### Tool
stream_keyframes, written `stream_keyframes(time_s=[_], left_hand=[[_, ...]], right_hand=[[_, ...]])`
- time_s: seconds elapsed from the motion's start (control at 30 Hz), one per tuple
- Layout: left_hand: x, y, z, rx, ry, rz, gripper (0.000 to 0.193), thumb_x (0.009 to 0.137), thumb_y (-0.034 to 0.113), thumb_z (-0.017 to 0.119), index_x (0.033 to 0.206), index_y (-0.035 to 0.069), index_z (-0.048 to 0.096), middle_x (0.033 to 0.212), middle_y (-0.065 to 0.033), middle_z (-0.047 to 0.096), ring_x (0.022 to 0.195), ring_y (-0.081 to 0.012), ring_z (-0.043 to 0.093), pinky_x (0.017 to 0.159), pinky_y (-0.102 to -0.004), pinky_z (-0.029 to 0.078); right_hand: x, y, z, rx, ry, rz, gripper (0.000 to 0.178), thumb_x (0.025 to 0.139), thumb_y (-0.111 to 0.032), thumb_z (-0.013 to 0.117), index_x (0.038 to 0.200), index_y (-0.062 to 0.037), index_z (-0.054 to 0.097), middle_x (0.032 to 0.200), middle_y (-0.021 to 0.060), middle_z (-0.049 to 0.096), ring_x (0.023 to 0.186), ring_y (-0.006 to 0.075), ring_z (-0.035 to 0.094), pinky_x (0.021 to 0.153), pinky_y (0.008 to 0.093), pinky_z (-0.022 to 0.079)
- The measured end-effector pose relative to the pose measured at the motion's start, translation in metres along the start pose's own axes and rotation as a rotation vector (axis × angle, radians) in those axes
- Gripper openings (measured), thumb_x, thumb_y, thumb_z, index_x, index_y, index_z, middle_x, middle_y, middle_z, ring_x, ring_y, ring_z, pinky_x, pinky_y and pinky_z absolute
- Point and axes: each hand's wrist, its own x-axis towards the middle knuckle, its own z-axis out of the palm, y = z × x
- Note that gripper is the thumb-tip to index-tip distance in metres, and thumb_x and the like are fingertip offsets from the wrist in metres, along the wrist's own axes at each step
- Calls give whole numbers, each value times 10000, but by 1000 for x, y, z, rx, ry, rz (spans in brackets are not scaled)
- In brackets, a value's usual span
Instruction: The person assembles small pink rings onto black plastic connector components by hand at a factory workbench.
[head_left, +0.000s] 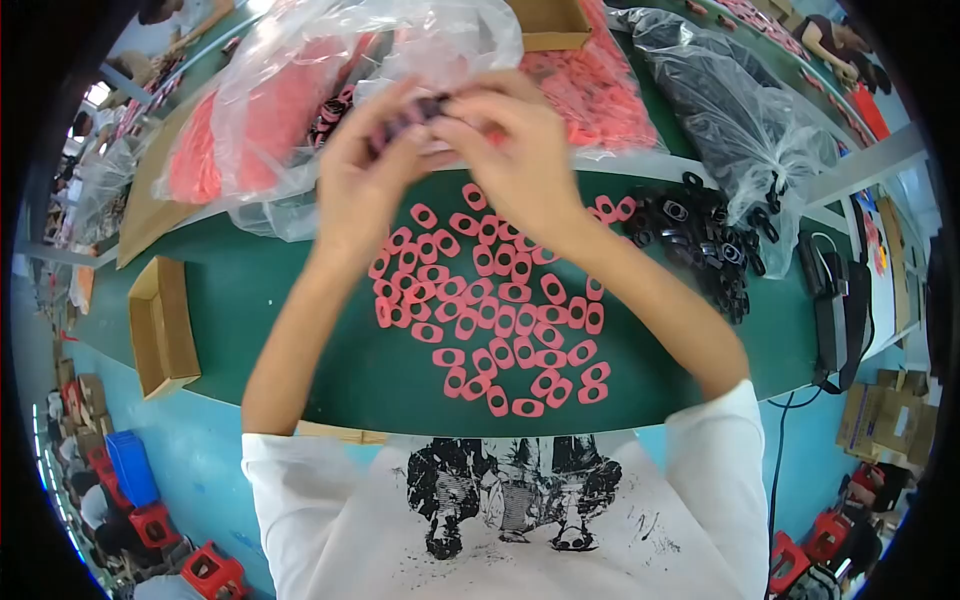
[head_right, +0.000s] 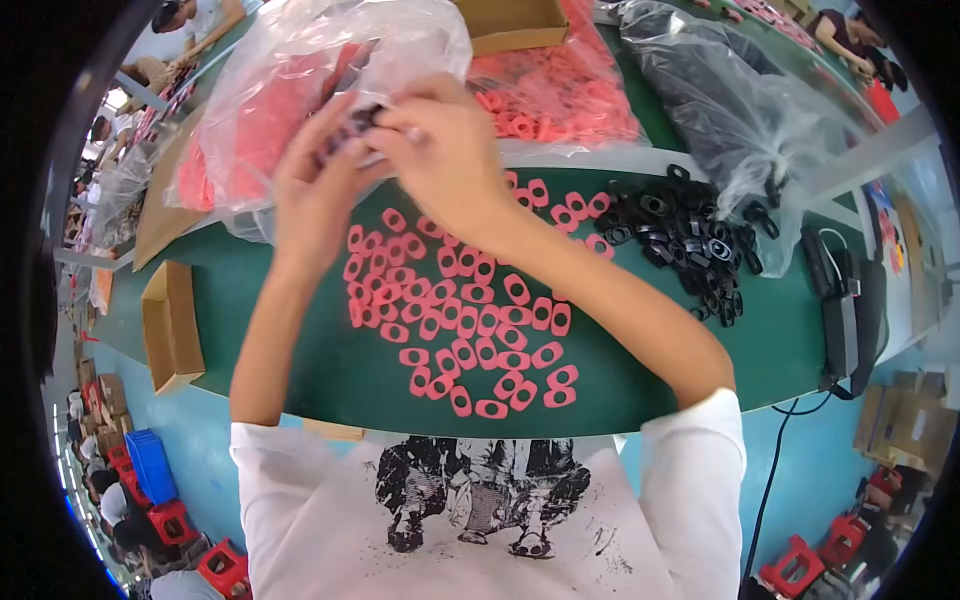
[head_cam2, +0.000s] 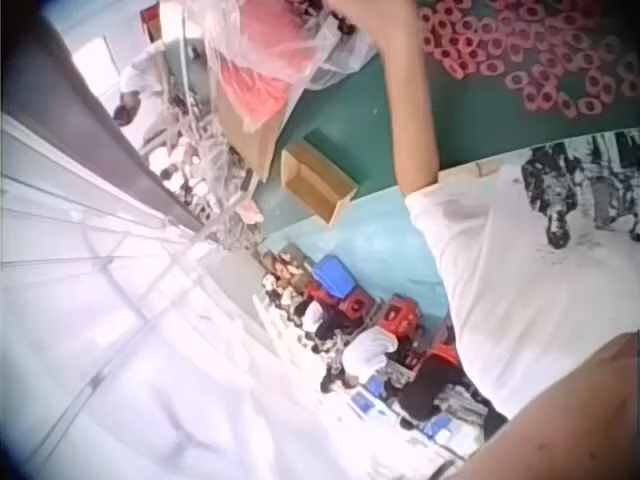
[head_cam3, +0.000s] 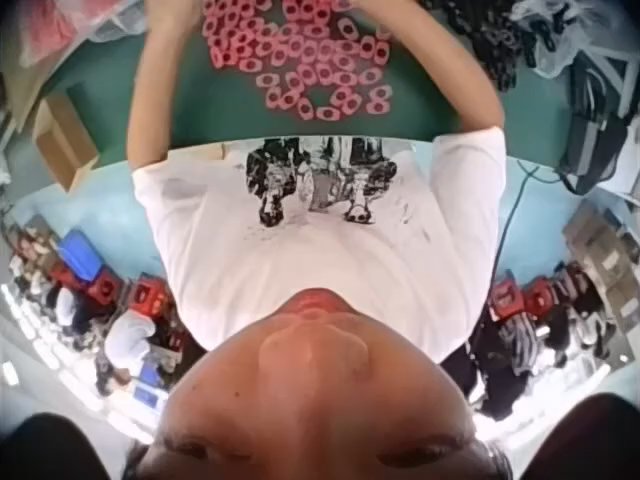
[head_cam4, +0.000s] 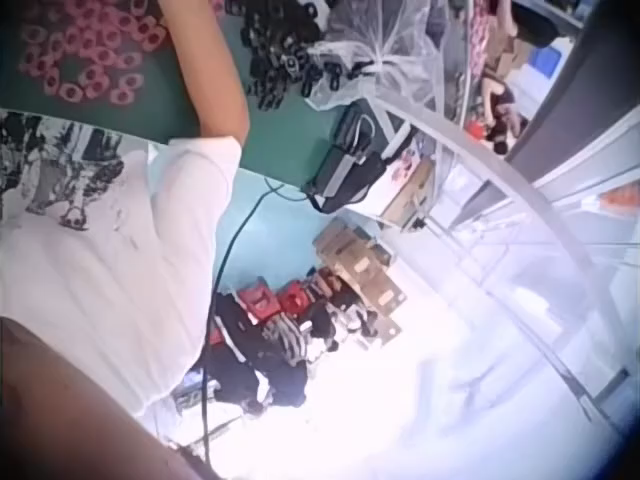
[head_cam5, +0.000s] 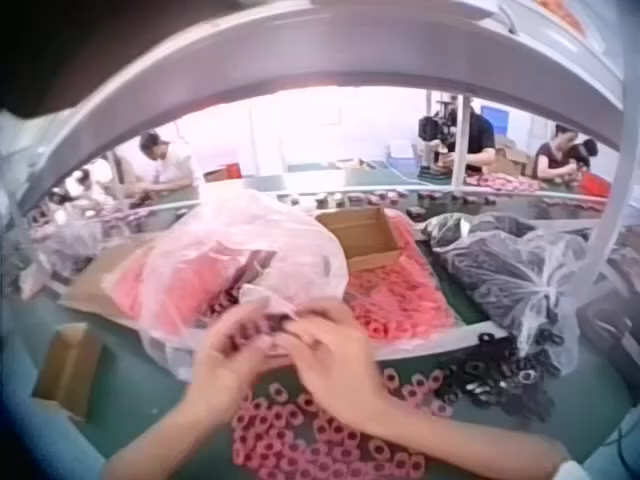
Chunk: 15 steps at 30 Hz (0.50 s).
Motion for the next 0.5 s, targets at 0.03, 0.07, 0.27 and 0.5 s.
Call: stream_keyframes(time_s=[0.03, 0.07, 0.27, 0.5], left_hand=[[8, 5, -21, 80, 26, -9, 330, 946, -20, 554, 1276, -29, 564, 1026, -68, 601, 993, -181, 638, 831, -320, 594], [17, 13, -43, 165, 55, -15, 333, 955, -18, 535, 1287, -44, 543, 1038, -85, 607, 1009, -209, 646, 873, -357, 601], [48, 15, -145, 368, 123, -236, 311, 946, 22, 571, 1243, -70, 556, 1097, -174, 634, 901, -245, 694, 780, -336, 618], [62, -11, -201, 1226, -196, 183, 439, 967, 158, 577, 1371, 19, 478, 1239, -225, 594, 1137, -332, 592, 951, -424, 477]], right_hand=[[16, 3, 19, 85, -79, 34, 122, 849, -64, 701, 916, 38, 698, 931, 126, 662, 807, 172, 656, 706, 269, 535], [29, 12, 43, 142, -137, 80, 121, 842, -66, 704, 906, 36, 694, 899, 113, 673, 776, 171, 658, 700, 272, 536], [58, 41, 115, 389, -196, 389, 208, 824, -97, 699, 938, 66, 637, 790, 130, 689, 685, 185, 669, 625, 329, 546], [54, 63, 157, -389, -381, -148, 230, 730, -134, 682, 860, 55, 667, 728, 238, 664, 713, 385, 677, 572, 499, 520]])
